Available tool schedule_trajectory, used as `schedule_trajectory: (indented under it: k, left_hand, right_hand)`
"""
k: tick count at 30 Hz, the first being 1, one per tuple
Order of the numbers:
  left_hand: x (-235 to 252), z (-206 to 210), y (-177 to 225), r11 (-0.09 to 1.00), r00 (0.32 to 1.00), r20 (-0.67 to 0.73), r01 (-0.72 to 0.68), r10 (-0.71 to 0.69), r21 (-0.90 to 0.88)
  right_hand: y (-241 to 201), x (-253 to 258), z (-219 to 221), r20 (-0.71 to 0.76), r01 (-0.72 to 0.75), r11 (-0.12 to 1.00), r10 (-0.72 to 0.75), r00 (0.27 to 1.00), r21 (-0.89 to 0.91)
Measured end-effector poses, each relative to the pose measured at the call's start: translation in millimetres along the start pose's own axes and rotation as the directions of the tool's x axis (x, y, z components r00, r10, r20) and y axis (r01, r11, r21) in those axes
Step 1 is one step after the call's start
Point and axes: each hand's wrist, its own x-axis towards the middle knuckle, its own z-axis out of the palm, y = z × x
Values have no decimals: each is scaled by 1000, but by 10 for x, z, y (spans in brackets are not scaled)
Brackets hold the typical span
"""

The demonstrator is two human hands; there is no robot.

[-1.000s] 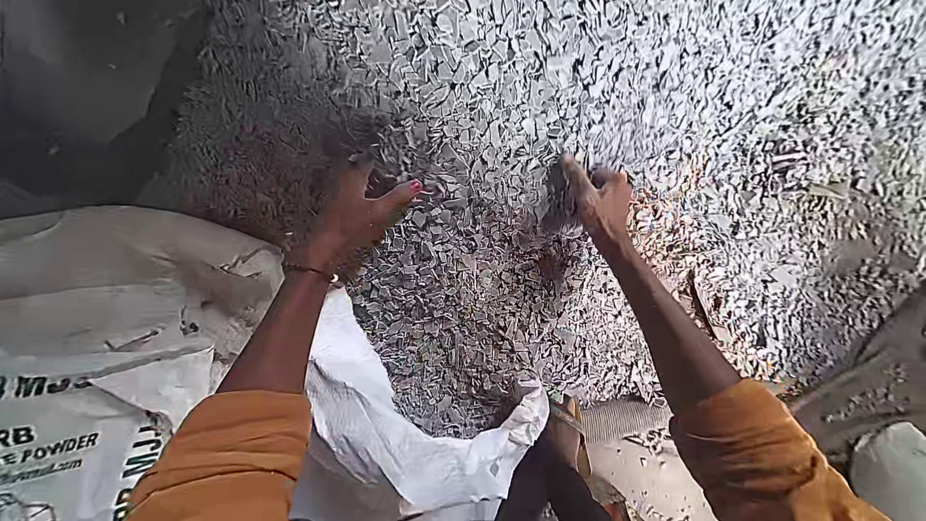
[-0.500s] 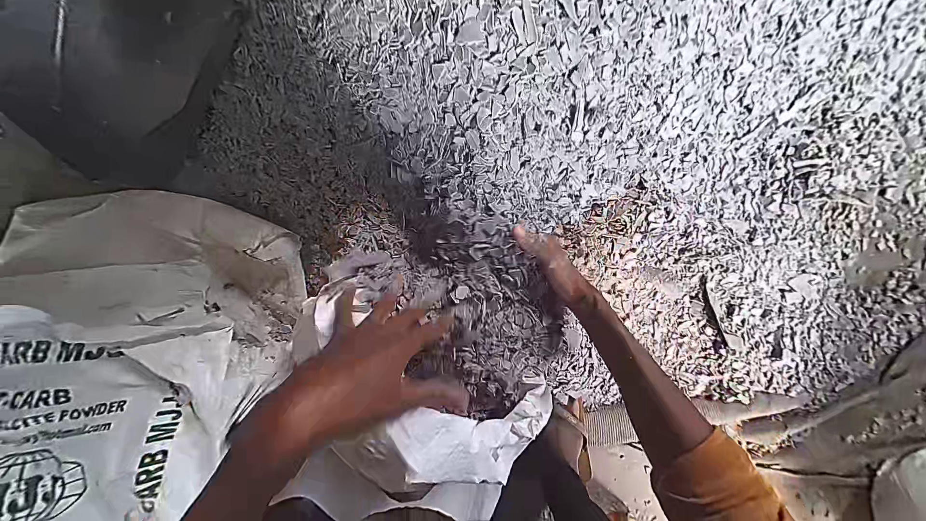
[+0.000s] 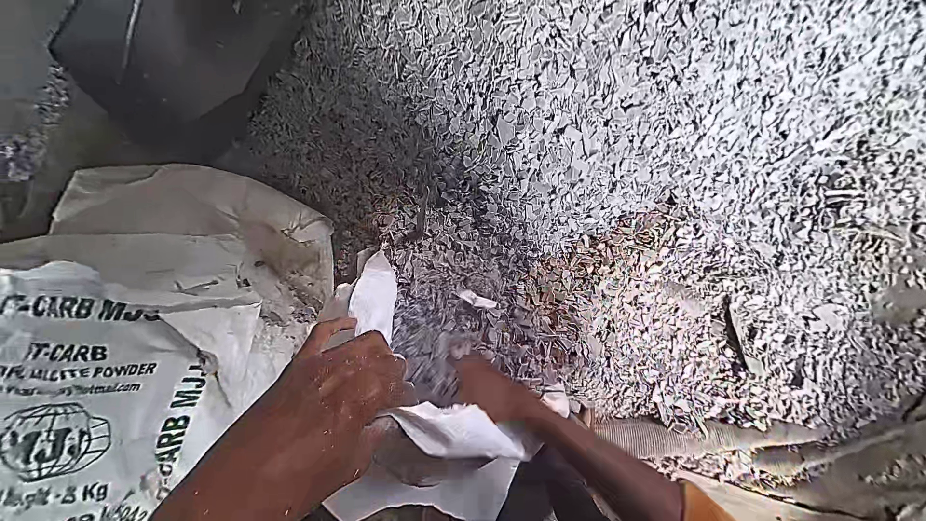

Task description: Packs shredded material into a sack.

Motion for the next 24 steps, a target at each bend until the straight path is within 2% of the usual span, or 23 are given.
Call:
schedule_trajectory:
  k: [2, 4, 6, 9, 12, 13, 14, 16, 17, 18, 19, 20, 21, 22, 23, 24]
  left_hand:
    - [-1, 3, 56, 999, 999, 49, -16, 17, -31]
    - [-24, -46, 121, 996, 993, 111, -17, 27, -90]
    - [-41, -132, 150, 995, 991, 125, -41, 52, -87]
    - [-76, -343, 157, 987, 981, 152, -105, 123, -122]
    - [-94, -243, 73, 985, 990, 21, -136, 138, -105]
    - [-43, -210, 64, 987, 993, -8, -121, 121, -102]
    - [26, -221, 88, 988, 996, -2, -86, 86, -125]
    - [166, -268, 195, 979, 998, 59, 11, 1, -202]
    - [199, -258, 206, 975, 997, 73, 38, -22, -217]
    - [211, -234, 178, 975, 998, 63, 41, -28, -219]
    - [194, -194, 110, 981, 999, 38, 17, -10, -196]
    - [152, -116, 25, 992, 1000, -15, -27, 26, -125]
    - [118, -63, -26, 994, 997, -53, -53, 48, -91]
    - [95, -42, -42, 995, 997, -67, -54, 48, -82]
    - [86, -40, -30, 995, 997, -74, -37, 30, -90]
    - [95, -60, -28, 995, 997, -72, -15, 8, -103]
  right_hand:
    - [-106, 7, 313, 231, 30, 999, -23, 973, -26]
    - [-196, 25, 352, 446, 39, 996, -72, 892, 82]
    - [-44, 120, 417, 470, 177, 982, -188, 863, 68]
    - [101, 255, 528, 514, 277, 940, -140, 846, -199]
    - [225, 141, 387, 536, 146, 984, -72, 841, -98]
    - [445, 169, 406, 544, 218, 976, -168, 822, -27]
    - [777, 206, 517, 492, 349, 932, -352, 796, 102]
    - [588, -5, 512, 426, 97, 988, -141, 894, 123]
    - [479, -48, 438, 409, 98, 989, -135, 903, 110]
    - [413, 12, 333, 418, 199, 977, -214, 883, 79]
    - [289, 141, 235, 378, 344, 939, -317, 870, -4]
    - [-278, 285, 0, 485, 161, 964, -38, 874, -214]
    - [-635, 468, -136, 468, 109, 928, 76, 881, -356]
    - [-802, 599, -225, 339, 120, 881, 49, 939, -459]
    - [-829, 720, -288, 180, 158, 790, -61, 982, -593]
    - [-732, 892, -354, 47, 201, 665, -242, 969, -719]
